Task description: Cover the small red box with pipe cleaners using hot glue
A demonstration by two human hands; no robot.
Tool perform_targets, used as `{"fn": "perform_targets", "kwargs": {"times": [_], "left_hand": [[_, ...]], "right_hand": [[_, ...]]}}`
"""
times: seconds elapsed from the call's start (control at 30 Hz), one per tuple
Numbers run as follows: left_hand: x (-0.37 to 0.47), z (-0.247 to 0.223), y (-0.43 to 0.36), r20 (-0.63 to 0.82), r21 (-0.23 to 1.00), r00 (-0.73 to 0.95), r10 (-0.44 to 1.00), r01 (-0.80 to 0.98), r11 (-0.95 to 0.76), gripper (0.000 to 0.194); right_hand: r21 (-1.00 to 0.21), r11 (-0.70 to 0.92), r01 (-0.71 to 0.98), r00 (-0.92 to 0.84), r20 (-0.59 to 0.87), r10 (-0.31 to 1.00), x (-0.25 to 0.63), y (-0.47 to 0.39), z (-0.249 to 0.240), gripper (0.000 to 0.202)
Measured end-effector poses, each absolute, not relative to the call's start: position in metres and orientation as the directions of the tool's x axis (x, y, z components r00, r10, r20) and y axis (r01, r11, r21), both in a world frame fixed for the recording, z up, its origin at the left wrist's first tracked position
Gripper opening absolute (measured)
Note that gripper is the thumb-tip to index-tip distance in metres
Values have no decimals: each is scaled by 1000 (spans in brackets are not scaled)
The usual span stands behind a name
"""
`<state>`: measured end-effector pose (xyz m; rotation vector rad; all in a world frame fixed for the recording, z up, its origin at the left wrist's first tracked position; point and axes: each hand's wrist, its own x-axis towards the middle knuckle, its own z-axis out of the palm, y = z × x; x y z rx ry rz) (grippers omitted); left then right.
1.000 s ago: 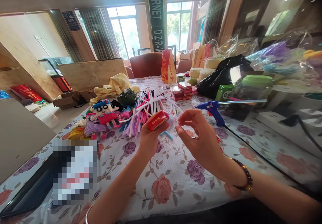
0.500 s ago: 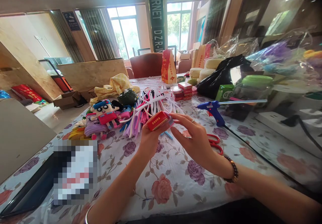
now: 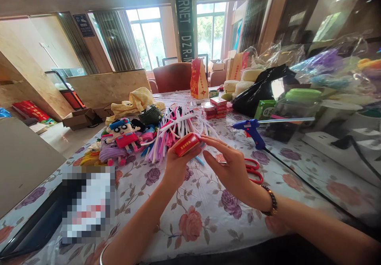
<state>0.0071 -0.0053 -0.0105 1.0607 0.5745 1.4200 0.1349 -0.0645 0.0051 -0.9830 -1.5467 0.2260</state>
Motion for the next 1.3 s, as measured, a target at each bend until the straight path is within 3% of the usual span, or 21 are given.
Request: {"fn": "perform_targets", "kwargs": {"times": [0.37, 0.63, 0.87, 1.03, 1.17, 1.3], "left_hand": [[6, -12, -6, 331, 857, 150, 932, -461, -231, 42], [7, -10, -15, 445, 853, 84, 891, -341, -394, 42], [5, -7, -25, 695, 717, 37, 718, -104, -689, 29], [7, -3, -31, 723, 686, -29, 690, -84, -723, 27], [7, -7, -28, 746, 665, 34, 665, -87, -741, 40], [5, -17, -19, 844, 516, 156, 513, 26, -856, 55]], "right_hand": [[-702, 605, 376, 133, 687, 714, 132, -65, -5, 37], [-680, 674, 289, 184, 731, 658, 129, -61, -21, 37], [-666, 735, 129, 160, 745, 647, 126, -56, -32, 35], [-652, 757, 42, 116, 756, 644, 124, -55, -32, 44], [-612, 790, 4, 104, 786, 609, 124, -51, -34, 51], [-571, 820, -36, 66, 817, 572, 133, -43, -34, 58]]}}
